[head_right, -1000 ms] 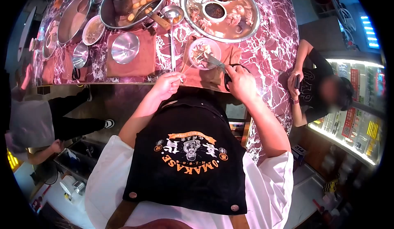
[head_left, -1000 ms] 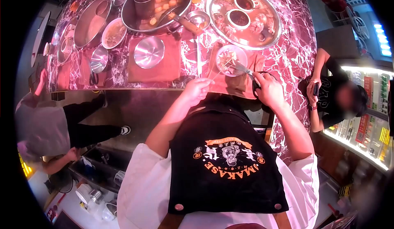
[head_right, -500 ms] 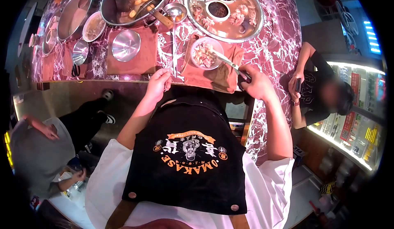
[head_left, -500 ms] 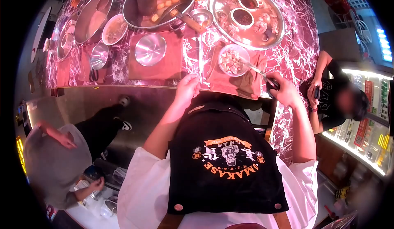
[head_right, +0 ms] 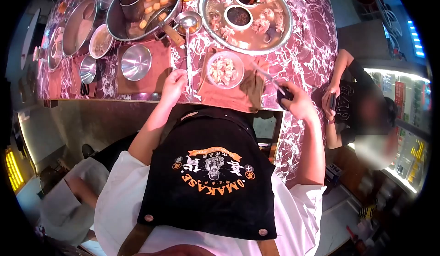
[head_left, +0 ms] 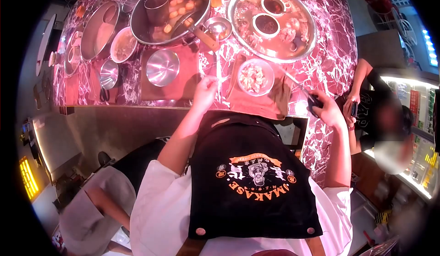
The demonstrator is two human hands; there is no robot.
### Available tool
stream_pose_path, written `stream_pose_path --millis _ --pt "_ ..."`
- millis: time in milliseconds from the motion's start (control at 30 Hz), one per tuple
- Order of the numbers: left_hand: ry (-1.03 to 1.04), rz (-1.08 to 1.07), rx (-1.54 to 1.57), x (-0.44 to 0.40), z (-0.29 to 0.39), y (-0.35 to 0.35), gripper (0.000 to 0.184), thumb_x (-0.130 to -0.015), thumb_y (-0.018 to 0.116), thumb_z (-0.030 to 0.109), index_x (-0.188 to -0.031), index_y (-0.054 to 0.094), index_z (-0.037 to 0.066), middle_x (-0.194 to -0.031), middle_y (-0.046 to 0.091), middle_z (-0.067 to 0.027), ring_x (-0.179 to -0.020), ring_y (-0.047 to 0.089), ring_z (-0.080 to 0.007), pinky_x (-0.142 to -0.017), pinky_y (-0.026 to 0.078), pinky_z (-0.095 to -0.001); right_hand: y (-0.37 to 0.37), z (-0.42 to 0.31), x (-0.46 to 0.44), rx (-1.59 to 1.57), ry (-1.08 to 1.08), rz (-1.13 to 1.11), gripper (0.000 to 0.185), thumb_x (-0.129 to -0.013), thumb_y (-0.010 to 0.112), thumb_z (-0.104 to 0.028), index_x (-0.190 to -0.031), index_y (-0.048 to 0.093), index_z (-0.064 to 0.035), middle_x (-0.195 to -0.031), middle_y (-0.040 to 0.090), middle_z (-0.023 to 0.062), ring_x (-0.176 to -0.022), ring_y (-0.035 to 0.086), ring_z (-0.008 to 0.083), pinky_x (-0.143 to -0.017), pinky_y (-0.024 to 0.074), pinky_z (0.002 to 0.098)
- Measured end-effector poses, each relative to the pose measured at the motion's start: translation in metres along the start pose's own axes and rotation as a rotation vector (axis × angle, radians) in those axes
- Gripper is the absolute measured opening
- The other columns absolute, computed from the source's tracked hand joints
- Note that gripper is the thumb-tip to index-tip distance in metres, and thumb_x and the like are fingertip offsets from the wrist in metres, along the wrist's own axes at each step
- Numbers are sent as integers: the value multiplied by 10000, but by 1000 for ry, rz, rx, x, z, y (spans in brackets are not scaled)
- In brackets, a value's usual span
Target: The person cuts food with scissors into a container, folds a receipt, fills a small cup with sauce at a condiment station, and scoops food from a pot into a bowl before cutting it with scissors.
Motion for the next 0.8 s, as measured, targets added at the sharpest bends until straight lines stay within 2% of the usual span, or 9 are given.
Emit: stream_pose_path --millis 67,133,167,233,367,500,600,633,800 --pt "316 73 -246 -24 3 1 121 -936 567 95 -1028 603 25 -749 572 21 -599 503 -78 -553 410 -223 -9 20 -30 58 -105 140 492 -763 642 -59 -1248 563 -69 -992 683 138 -911 666 220 -822 507 311" --pt "210 43 -322 -29 40 12 164 -921 559 78 -1055 626 10 -786 620 -9 -666 549 -97 -622 436 -236 -13 13 -53 268 -128 243 511 -751 655 -120 -1255 568 -92 -1012 686 169 -945 675 272 -839 510 340" --pt "191 53 -437 -36 49 16 193 -912 563 117 -1072 642 42 -843 652 -66 -737 604 -153 -676 468 -275 -12 8 -64 279 -79 227 520 -738 661 -175 -1249 579 -125 -1029 682 182 -985 661 315 -858 507 373" --pt "230 50 -582 -55 59 22 230 -900 550 168 -1083 671 98 -924 686 -143 -868 666 -257 -762 510 -344 -6 2 -89 318 -118 217 507 -738 666 -194 -1237 585 -153 -1027 686 166 -981 658 320 -861 507 390" --pt "385 127 -910 -79 78 41 250 -878 524 149 -1066 689 144 -994 687 -128 -945 649 -316 -830 511 -411 10 -30 -130 448 -63 133 535 -738 681 -275 -1245 552 -166 -1027 686 152 -975 653 332 -837 513 408" --pt "126 63 -1035 -113 69 62 248 -852 543 126 -1047 696 137 -1050 669 -147 -1014 624 -324 -888 482 -406 25 -24 -163 474 -113 99 528 -748 678 -247 -1251 538 -166 -1027 680 157 -982 644 344 -836 510 431" --pt "108 -105 -854 -125 68 72 253 -850 550 124 -1051 704 125 -1062 675 -142 -1018 625 -326 -892 481 -390 28 -16 -166 446 -187 123 502 -755 663 -180 -1244 553 -153 -1042 673 162 -986 640 352 -840 509 429" --pt "246 -41 -800 -124 67 74 218 -870 560 103 -1019 689 9 -955 695 -175 -898 673 -285 -814 500 -350 24 -11 -164 402 -219 163 503 -755 662 -175 -1247 556 -152 -1060 668 162 -984 638 354 -842 508 428" --pt "207 -103 -514 -105 76 77 217 -899 561 94 -1037 676 -28 -917 707 -145 -869 660 -180 -787 496 -297 5 9 -147 124 -229 113 536 -762 664 -74 -1284 549 -122 -1122 644 163 -992 649 304 -843 512 377"
Point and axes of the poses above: each hand's wrist, its own x-axis away from the middle knuckle, its own y-axis out of the palm, z = x × y, the point moved 3 cm from there along -x, towards the middle knuckle
